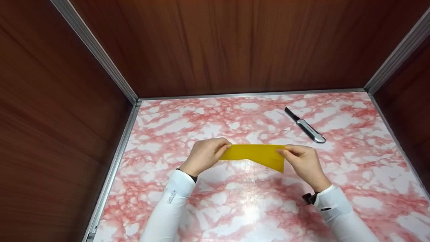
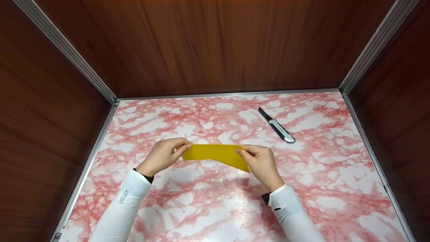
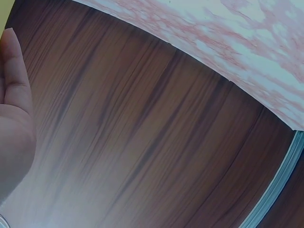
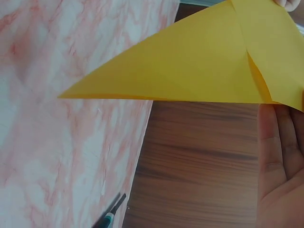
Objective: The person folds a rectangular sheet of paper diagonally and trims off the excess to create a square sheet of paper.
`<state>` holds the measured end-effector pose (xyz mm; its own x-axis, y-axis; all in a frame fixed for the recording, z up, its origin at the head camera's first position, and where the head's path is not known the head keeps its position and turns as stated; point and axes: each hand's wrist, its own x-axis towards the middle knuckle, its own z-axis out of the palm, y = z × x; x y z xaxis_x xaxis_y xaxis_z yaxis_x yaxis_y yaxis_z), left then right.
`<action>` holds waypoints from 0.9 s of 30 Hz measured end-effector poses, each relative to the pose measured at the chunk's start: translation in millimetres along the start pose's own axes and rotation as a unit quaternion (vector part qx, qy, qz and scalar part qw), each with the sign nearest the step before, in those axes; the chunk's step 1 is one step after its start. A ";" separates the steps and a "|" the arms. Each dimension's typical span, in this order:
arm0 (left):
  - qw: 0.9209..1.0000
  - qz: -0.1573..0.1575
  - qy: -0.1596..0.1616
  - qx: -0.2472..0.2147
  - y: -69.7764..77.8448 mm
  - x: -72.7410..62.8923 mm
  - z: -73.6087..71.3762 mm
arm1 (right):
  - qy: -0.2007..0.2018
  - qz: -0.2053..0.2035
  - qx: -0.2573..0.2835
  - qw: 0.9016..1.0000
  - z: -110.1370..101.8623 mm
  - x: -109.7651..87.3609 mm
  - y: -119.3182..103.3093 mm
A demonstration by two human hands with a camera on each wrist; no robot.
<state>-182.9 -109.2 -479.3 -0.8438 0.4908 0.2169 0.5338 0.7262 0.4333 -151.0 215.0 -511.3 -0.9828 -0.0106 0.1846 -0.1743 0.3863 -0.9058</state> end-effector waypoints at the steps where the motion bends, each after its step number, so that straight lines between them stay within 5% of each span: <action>1: 1.000 0.001 0.000 -0.004 -0.7 -0.4 -0.3 | -0.001 -0.001 0.000 1.000 -0.7 -0.1 0.3; 20: 0.997 -0.051 0.024 -0.050 -16.1 -9.9 -9.3 | 0.020 0.013 0.010 1.000 -11.2 0.5 9.4; 27: 0.986 -0.092 0.058 -0.130 -17.6 -10.7 -7.5 | 0.023 0.018 0.004 1.000 -11.3 -0.4 4.4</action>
<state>-183.6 -130.9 -482.7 -0.9335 0.2938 0.2057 0.3522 0.6422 0.6808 -150.7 227.2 -511.0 -0.9847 0.0452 0.1680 -0.1387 0.3791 -0.9149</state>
